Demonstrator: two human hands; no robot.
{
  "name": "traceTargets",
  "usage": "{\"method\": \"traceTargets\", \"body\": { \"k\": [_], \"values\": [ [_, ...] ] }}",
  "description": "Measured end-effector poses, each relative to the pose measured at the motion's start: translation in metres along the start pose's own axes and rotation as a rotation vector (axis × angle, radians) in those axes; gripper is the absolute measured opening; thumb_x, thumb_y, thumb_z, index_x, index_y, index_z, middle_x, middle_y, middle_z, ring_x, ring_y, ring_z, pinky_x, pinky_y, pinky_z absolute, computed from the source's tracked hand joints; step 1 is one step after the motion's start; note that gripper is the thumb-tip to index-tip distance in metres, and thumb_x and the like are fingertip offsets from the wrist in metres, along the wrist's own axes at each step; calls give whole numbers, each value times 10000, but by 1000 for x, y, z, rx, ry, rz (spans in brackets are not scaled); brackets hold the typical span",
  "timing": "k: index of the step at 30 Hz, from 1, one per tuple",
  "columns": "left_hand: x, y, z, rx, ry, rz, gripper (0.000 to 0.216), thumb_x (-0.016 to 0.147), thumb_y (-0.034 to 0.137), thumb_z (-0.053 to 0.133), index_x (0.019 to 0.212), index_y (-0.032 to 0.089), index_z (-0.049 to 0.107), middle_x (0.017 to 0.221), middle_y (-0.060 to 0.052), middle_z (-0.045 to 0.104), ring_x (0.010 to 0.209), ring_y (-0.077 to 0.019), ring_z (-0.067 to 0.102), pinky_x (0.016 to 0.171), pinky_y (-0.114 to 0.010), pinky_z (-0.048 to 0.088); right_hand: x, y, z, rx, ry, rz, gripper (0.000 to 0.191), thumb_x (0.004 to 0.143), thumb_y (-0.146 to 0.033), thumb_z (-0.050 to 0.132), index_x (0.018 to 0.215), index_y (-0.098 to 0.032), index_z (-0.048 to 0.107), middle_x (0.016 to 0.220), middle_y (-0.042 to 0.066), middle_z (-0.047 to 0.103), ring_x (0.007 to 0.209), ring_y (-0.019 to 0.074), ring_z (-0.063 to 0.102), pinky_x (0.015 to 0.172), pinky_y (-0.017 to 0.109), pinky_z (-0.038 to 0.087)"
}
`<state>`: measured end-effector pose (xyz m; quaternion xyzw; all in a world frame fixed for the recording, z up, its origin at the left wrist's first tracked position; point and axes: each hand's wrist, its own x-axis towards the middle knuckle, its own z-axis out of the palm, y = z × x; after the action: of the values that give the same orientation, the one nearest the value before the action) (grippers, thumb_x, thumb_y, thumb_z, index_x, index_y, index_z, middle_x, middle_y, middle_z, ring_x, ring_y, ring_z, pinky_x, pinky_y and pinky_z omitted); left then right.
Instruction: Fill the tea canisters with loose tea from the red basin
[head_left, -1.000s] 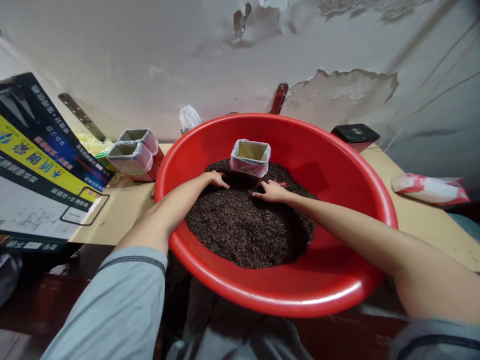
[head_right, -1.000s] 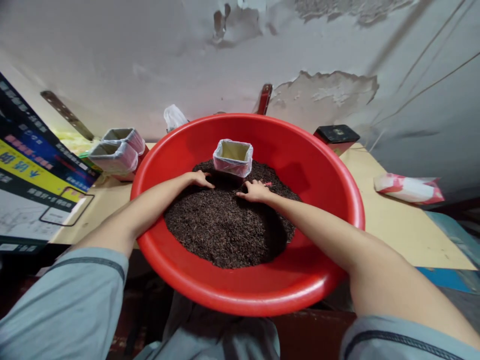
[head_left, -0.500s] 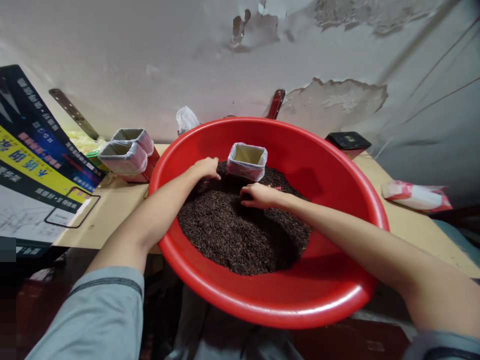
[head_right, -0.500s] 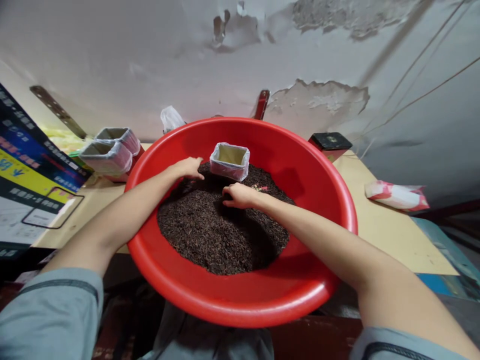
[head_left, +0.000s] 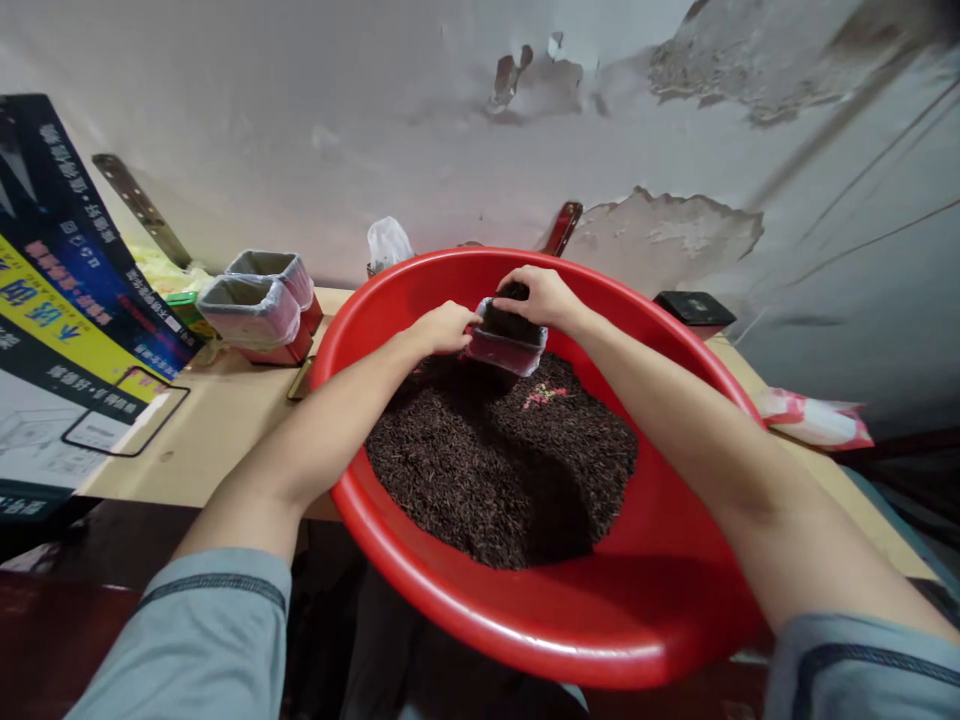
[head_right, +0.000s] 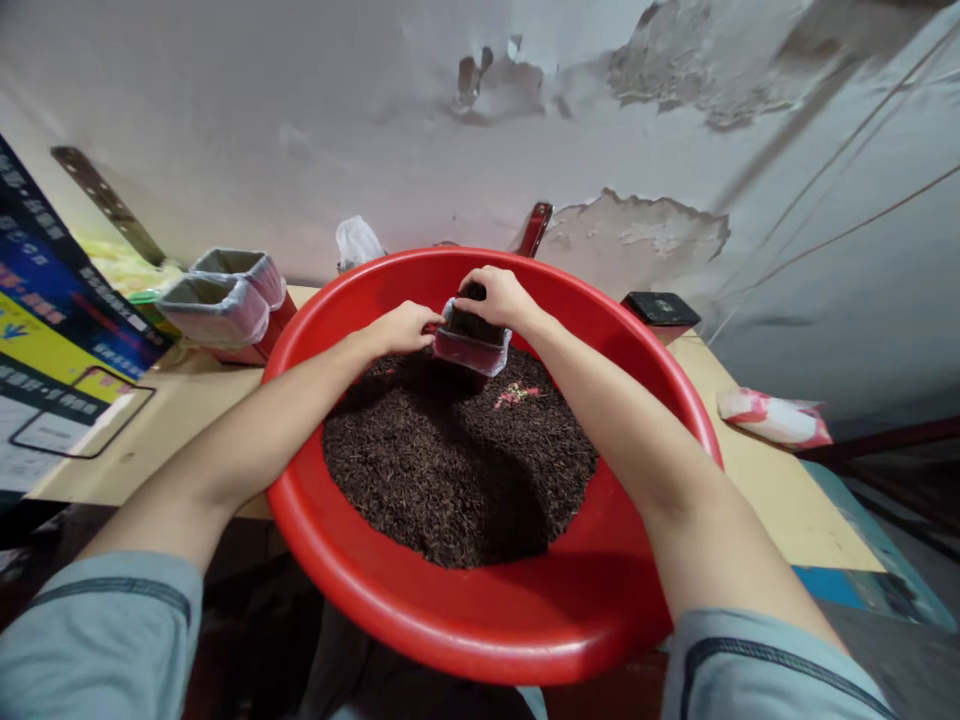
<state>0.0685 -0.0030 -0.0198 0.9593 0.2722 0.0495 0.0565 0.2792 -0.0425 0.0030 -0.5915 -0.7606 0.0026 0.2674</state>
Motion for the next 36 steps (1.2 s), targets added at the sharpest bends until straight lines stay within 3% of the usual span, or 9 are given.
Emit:
{"method": "traceTargets", "body": {
  "k": [6, 12, 13, 15, 18, 21, 24, 29, 36],
  "values": [
    [-1, -1, -1, -18, -7, 28, 421, 906, 136, 579, 1304, 141, 716, 1215, -131, 760, 1124, -244, 701, 1020, -347, 522, -8, 6, -5, 69, -82, 48, 214, 783, -293, 775, 978, -207, 773, 964, 58, 776, 760, 208, 689, 773, 381, 570],
    [-2, 3, -2, -21, -34, -5, 497, 920, 128, 560, 1409, 136, 644, 1275, -137, 736, 1152, -240, 688, 1029, -338, 511, -82, 18, -20, -50, 70, 98, 267, 917, -426, 626, 922, -192, 754, 764, 62, 744, 636, 185, 647, 666, 330, 520],
    [-3, 4, -2, -21, -42, -5, 486, 922, 138, 562, 1400, 132, 652, 1268, -142, 737, 1151, -242, 688, 1023, -336, 512, -99, 19, -15, -65, 11, 116, 293, 932, -444, 598, 911, -194, 749, 708, 50, 721, 595, 177, 627, 633, 318, 506],
    [-2, 5, -2, -9, -53, -6, 467, 930, 164, 564, 1385, 131, 664, 1265, -140, 737, 1155, -240, 684, 1021, -324, 508, -129, 19, 3, -73, -246, 107, 317, 939, -475, 583, 925, -207, 751, 707, 43, 715, 601, 180, 634, 637, 315, 512],
    [-1, 4, 0, 13, -34, -15, 479, 939, 199, 560, 1408, 154, 646, 1287, -109, 732, 1169, -219, 674, 1037, -302, 491, -154, 7, 44, -19, -528, 78, 452, 902, -524, 638, 1203, -198, 727, 1162, 143, 732, 1010, 268, 708, 887, 377, 557],
    [-1, 3, 2, 21, -14, -21, 491, 937, 215, 567, 1422, 176, 633, 1266, -91, 741, 1149, -205, 678, 1035, -298, 488, -153, -18, 90, 34, -576, 252, 798, 932, -606, 573, 1564, -137, 441, 1560, 248, 446, 1428, 361, 472, 1134, 461, 437],
    [-3, 5, 3, 27, -26, -17, 461, 940, 219, 572, 1389, 165, 657, 1219, -100, 754, 1136, -219, 683, 1019, -317, 498, -143, -44, 123, 3, -568, 471, 806, 997, -661, 380, 1638, -181, 299, 1568, 265, 407, 1457, 436, 396, 1132, 590, 399],
    [-3, 6, 0, 23, -56, -40, 481, 949, 191, 554, 1421, 132, 628, 1267, -132, 731, 1173, -224, 670, 1040, -320, 481, -141, -53, 137, -44, -425, 442, 625, 1007, -569, 429, 1477, -168, 521, 1365, 241, 564, 1267, 400, 551, 1062, 550, 455],
    [-4, 8, -4, -9, -64, -52, 522, 959, 234, 542, 1469, 134, 590, 1293, -126, 721, 1185, -235, 660, 1074, -328, 465, -130, -41, 118, 115, -463, 249, 357, 951, -396, 619, 1209, -162, 696, 1152, 167, 724, 1021, 283, 689, 928, 410, 533]
  ]
}}
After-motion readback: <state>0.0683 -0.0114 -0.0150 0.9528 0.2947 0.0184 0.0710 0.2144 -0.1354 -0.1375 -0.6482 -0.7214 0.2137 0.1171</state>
